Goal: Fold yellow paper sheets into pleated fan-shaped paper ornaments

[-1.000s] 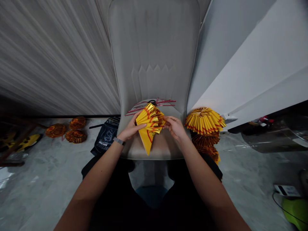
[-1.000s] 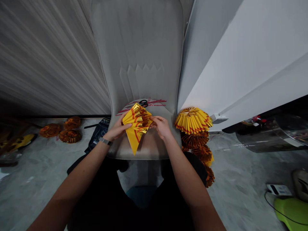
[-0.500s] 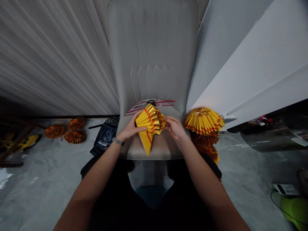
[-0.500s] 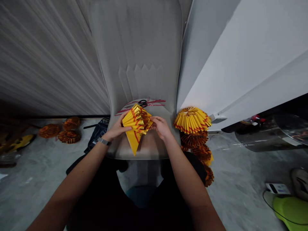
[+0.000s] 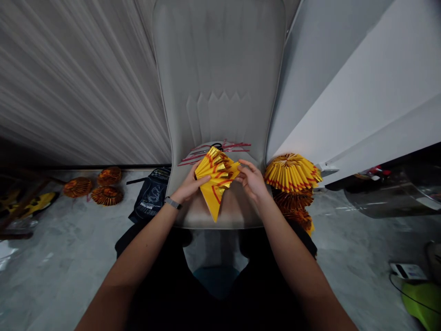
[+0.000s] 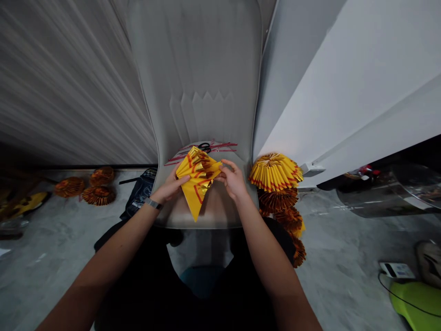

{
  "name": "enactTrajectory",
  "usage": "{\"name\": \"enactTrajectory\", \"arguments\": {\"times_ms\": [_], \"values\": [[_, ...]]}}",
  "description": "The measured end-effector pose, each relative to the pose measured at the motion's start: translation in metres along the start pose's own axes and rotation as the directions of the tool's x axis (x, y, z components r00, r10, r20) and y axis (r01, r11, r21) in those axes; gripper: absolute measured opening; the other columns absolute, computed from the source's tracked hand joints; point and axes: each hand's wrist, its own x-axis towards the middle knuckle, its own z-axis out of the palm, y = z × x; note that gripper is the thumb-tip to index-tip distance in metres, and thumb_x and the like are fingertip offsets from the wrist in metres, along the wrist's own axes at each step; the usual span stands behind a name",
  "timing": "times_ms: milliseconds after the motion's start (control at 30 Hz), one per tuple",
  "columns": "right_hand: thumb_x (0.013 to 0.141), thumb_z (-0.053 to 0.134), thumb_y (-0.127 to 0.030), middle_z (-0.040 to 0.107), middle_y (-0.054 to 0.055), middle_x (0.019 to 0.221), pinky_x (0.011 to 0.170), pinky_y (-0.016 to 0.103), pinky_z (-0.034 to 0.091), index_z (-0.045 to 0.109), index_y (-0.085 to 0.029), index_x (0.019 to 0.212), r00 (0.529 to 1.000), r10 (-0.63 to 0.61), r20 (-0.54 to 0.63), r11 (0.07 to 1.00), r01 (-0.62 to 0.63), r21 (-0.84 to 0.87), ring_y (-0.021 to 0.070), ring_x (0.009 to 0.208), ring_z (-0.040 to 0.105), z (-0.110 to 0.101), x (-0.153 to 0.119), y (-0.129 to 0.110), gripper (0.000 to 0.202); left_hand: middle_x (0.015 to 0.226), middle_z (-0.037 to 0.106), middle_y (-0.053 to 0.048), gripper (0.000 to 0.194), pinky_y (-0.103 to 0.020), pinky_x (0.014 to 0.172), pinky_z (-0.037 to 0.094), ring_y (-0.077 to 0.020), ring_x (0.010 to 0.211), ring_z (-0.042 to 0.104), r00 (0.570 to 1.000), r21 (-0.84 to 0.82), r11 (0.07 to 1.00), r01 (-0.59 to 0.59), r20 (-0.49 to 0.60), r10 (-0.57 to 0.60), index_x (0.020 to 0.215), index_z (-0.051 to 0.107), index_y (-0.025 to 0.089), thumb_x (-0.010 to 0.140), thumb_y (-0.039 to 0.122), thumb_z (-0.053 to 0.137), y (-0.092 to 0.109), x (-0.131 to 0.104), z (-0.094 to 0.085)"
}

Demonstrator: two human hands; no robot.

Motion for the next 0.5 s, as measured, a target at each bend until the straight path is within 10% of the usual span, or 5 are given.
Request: {"name": "enactTrajectory", "arguments": {"times_ms": [500], "values": [[0.061, 0.092, -0.038, 0.074, -0.004, 0.08, 0.065, 0.028, 0.061, 0.068, -0.026, 0.114, 0.948, -0.012, 0.318, 1.0, 0.01, 0.008, 0.0118, 0.061, 0.067, -0.004, -0.013, -0.009, 0.059, 0.142, 0.061, -0.016, 0.082, -0.045, 0.105, 0.055, -0.0353, 0.124, 0.064, 0.975, -0.213, 0.951, 0.222, 0.067, -0.213, 0.141, 0.052, 0.019, 0.072, 0.045, 0.088, 0.006, -0.008, -0.005]]}}
